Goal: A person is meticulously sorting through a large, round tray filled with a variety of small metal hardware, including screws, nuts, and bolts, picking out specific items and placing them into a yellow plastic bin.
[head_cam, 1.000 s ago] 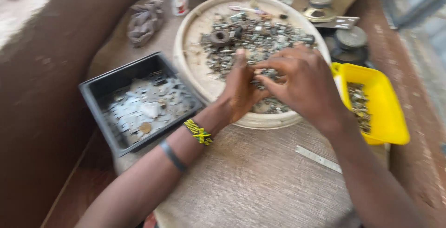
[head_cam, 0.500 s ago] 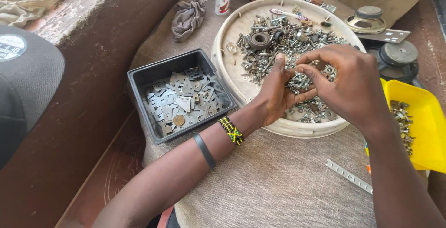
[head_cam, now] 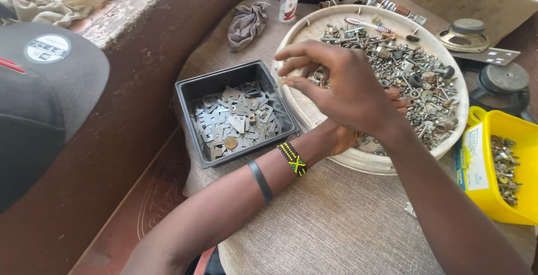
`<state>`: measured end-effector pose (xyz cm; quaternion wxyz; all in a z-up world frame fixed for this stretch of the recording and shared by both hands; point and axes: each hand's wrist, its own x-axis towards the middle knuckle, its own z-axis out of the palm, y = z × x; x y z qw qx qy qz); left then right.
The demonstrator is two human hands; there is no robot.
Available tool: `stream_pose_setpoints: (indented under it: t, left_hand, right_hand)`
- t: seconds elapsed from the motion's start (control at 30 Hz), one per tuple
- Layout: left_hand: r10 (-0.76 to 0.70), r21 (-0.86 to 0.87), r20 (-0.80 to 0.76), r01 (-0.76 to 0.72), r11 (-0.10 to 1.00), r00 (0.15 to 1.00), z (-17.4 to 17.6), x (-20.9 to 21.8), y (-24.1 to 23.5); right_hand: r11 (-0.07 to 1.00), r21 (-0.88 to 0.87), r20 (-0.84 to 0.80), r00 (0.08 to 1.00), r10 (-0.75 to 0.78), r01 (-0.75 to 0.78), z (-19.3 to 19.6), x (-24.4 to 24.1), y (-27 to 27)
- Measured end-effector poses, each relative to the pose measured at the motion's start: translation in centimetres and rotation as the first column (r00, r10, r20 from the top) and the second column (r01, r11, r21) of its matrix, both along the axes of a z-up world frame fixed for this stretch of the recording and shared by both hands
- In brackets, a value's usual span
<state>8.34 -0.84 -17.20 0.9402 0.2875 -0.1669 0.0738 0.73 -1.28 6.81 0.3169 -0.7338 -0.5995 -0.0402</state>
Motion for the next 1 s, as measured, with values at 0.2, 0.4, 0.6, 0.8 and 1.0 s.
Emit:
stream_pose_setpoints:
  t: [0.2, 0.4, 0.6, 0.8, 1.0]
  left_hand:
    - [0.056, 0.090, -0.269, -0.033, 0.995, 0.962, -0.5, 0.4, -0.3]
    - [0.036, 0.053, -0.497, -0.010, 0.999, 0.867, 15.1, -6.6, 1.3]
    - [-0.018, -0.004, -0.518, 0.018, 1.000, 0.855, 15.0, -7.0, 1.8]
    - [-0.010, 0.078, -0.411, 0.046, 0.996, 0.911, 17.4, -9.3, 1.7]
    - [-0.012, 0.084, -0.401, 0.050, 0.995, 0.916, 14.3, -7.6, 1.7]
  right_hand:
    - [0.995, 0.095, 0.085, 0.996, -0.036, 0.028, 0.1, -0.3, -0.7]
    - [0.957, 0.062, 0.081, 0.955, -0.286, 0.282, 0.2, 1.8, -9.4]
    - [0.873, -0.113, 0.080, 0.880, -0.468, 0.474, -1.8, 3.1, -13.0]
    - [0.910, 0.015, 0.089, 0.906, -0.414, 0.415, -3.9, 3.8, -13.0]
    - [0.897, 0.034, 0.038, 0.897, -0.441, 0.440, -4.8, 3.8, -13.3]
